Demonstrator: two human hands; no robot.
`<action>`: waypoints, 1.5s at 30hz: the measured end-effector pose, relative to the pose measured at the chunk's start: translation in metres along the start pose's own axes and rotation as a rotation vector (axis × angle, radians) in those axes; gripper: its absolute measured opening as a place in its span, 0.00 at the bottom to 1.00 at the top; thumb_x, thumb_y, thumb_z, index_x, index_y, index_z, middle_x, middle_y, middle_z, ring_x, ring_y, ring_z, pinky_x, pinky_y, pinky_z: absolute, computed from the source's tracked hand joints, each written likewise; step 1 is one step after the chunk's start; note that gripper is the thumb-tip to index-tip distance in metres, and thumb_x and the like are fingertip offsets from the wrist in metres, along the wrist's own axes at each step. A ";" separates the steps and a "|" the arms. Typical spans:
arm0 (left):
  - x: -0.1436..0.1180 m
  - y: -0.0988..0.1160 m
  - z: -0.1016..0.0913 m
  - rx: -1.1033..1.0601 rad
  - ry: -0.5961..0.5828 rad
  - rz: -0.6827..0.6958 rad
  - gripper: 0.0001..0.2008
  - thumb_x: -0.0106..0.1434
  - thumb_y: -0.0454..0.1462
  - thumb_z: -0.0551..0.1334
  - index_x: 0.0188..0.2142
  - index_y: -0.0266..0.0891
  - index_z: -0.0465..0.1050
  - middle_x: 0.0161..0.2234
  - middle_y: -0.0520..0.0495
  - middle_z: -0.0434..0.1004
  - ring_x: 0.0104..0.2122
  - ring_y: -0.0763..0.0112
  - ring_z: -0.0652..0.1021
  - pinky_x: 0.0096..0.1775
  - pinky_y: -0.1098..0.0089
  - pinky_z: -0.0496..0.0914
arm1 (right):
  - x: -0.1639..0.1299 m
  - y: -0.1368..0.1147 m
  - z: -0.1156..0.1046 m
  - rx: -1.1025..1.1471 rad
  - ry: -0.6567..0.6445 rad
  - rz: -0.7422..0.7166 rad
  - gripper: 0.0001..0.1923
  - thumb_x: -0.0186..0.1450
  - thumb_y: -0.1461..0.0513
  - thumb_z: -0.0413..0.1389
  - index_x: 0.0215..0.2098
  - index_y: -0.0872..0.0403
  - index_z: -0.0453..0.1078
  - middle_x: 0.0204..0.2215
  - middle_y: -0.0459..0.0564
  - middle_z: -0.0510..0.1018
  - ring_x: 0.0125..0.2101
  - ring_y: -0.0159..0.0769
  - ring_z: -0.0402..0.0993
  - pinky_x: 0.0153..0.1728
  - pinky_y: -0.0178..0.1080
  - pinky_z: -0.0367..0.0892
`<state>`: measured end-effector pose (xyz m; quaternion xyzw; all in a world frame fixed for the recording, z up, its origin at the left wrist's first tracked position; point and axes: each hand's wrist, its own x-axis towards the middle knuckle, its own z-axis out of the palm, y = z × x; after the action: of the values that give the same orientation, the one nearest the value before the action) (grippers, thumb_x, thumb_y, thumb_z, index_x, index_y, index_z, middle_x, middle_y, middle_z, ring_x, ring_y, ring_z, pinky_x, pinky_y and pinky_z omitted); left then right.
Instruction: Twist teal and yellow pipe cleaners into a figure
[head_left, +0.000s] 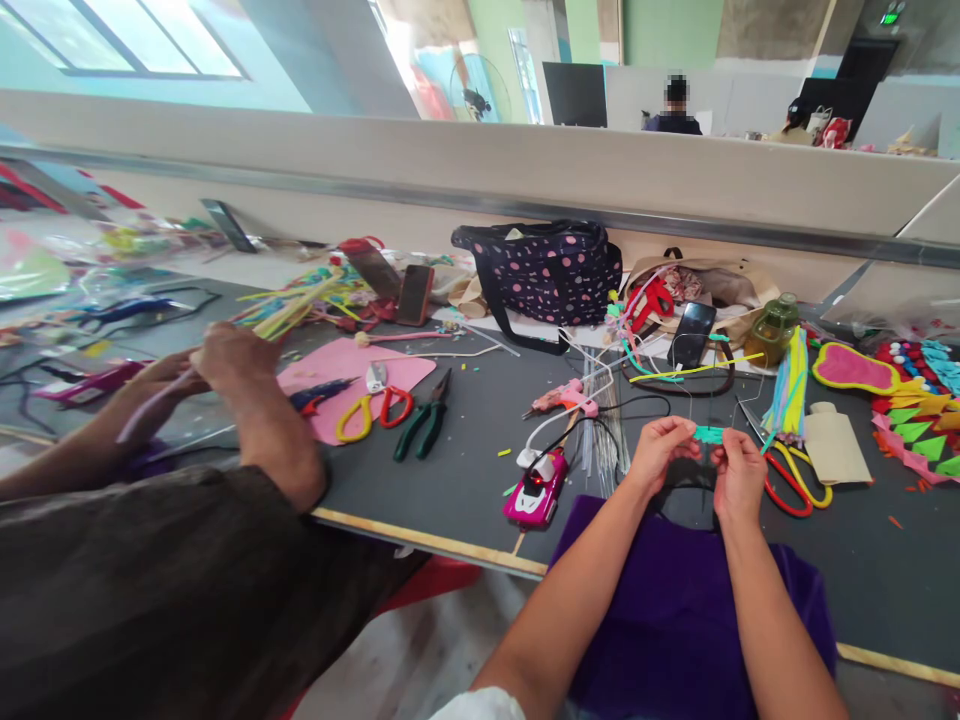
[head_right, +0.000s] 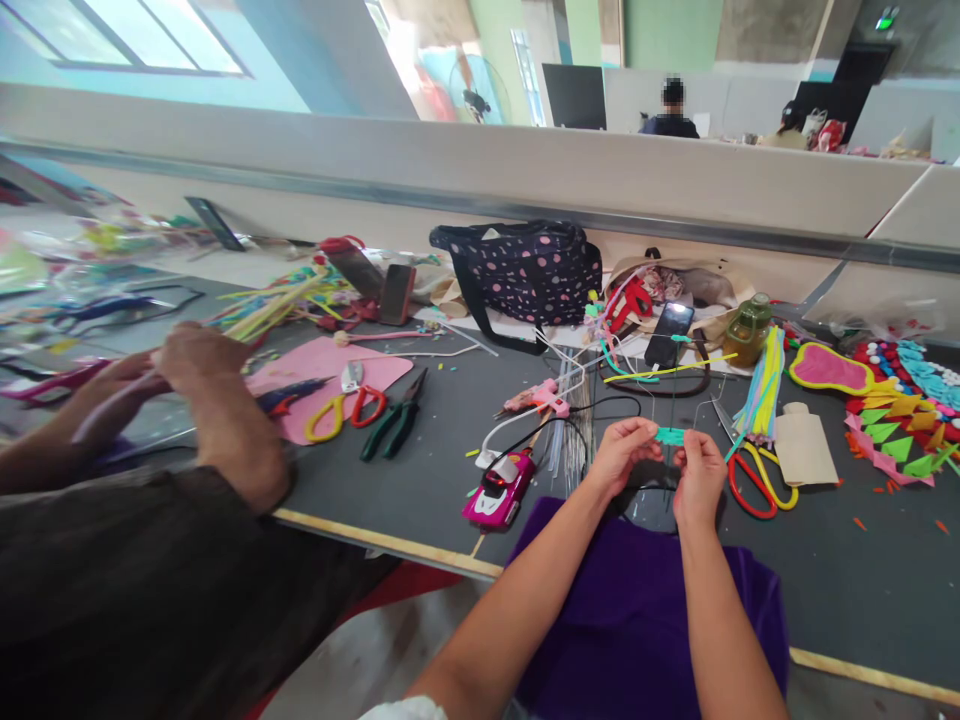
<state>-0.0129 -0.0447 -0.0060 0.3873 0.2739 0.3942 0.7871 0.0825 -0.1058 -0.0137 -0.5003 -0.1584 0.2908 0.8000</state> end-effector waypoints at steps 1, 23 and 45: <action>-0.001 0.000 0.001 0.005 -0.015 0.007 0.17 0.48 0.44 0.72 0.31 0.33 0.76 0.22 0.49 0.74 0.22 0.73 0.74 0.29 0.69 0.72 | -0.001 -0.001 0.001 -0.005 -0.001 -0.002 0.15 0.52 0.54 0.65 0.26 0.56 0.69 0.18 0.39 0.68 0.18 0.24 0.61 0.19 0.29 0.57; -0.005 0.001 0.003 0.153 0.012 0.060 0.15 0.49 0.44 0.71 0.24 0.32 0.75 0.20 0.50 0.73 0.20 0.76 0.71 0.27 0.74 0.65 | -0.002 -0.005 0.003 -0.048 -0.115 0.092 0.15 0.49 0.54 0.67 0.24 0.55 0.71 0.16 0.38 0.67 0.17 0.24 0.59 0.20 0.31 0.54; -0.005 -0.003 0.002 0.122 -0.127 0.060 0.19 0.49 0.43 0.72 0.37 0.32 0.76 0.26 0.47 0.77 0.24 0.72 0.75 0.29 0.71 0.69 | 0.003 -0.001 -0.002 -0.035 -0.105 0.069 0.15 0.52 0.52 0.65 0.26 0.55 0.72 0.16 0.40 0.68 0.17 0.26 0.61 0.18 0.31 0.57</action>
<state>-0.0126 -0.0506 -0.0068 0.4668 0.2352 0.3749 0.7656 0.0865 -0.1053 -0.0138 -0.5034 -0.1880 0.3410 0.7713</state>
